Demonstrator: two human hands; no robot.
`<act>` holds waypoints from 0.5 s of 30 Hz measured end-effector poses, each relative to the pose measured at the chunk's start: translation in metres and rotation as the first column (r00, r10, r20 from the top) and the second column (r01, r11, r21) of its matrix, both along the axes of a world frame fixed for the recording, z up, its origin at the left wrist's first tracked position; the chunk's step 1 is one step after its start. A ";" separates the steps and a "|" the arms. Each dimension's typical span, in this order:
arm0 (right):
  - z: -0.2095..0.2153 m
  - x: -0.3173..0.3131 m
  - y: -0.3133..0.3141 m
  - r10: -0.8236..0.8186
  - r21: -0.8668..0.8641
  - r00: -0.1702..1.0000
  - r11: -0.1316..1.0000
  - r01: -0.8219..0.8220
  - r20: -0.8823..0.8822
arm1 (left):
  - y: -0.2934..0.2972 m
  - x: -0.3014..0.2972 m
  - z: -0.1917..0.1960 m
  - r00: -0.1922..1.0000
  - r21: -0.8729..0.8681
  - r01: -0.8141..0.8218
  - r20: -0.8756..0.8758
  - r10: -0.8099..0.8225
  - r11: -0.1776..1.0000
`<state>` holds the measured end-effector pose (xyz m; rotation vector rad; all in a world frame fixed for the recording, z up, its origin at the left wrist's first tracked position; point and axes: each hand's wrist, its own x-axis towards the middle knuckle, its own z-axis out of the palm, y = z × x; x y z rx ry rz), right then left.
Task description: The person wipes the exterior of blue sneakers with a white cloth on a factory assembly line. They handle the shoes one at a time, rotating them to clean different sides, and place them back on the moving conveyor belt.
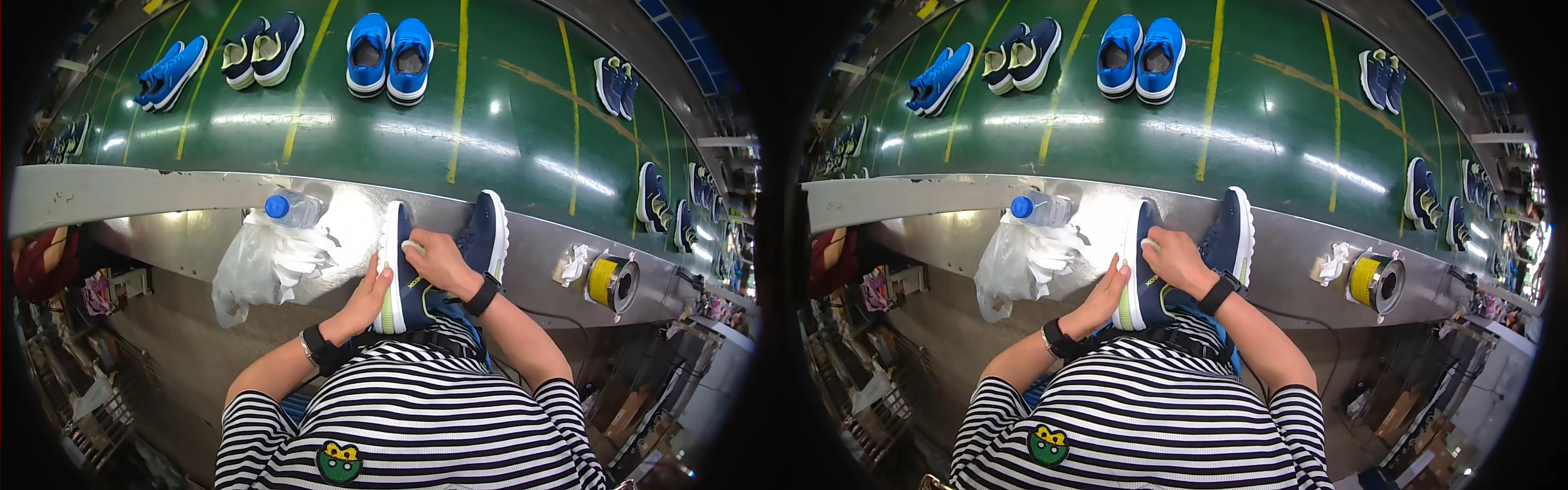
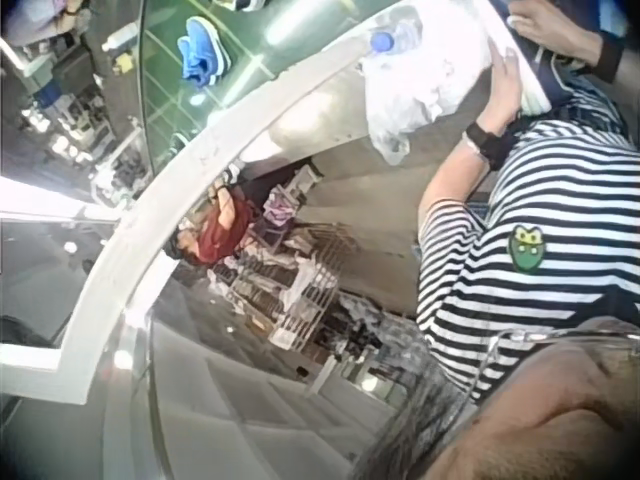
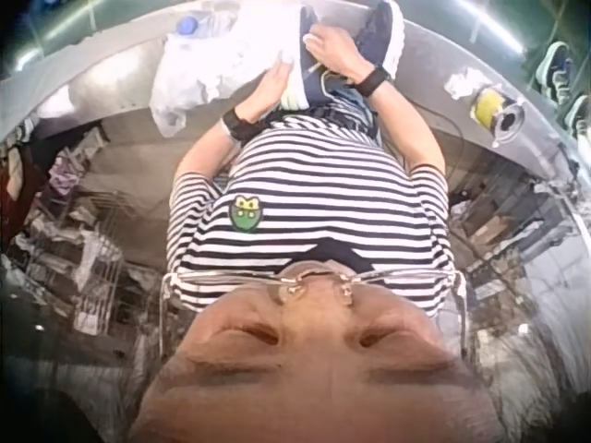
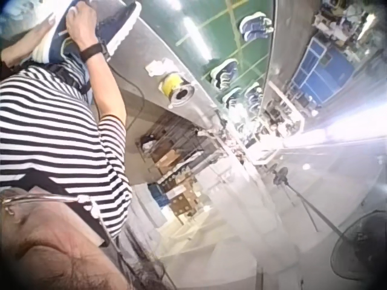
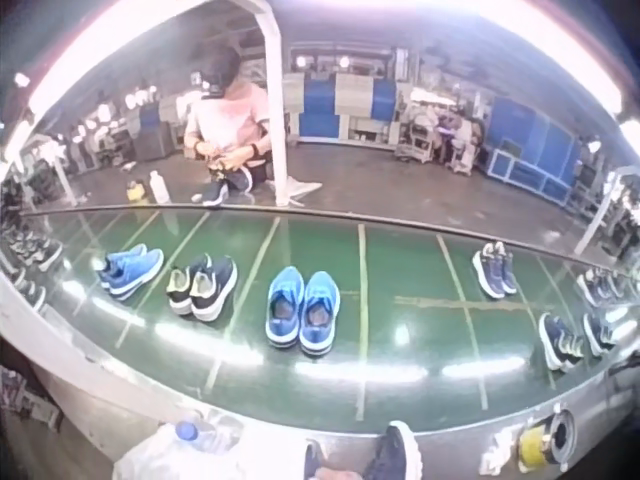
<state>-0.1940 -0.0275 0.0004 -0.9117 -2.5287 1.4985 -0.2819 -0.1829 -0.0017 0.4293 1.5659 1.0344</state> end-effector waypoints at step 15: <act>0.001 0.004 -0.019 -0.237 -0.076 0.966 0.967 0.245 0.105 | -0.010 0.000 -0.026 0.975 -0.050 0.169 -0.137 -0.175 0.984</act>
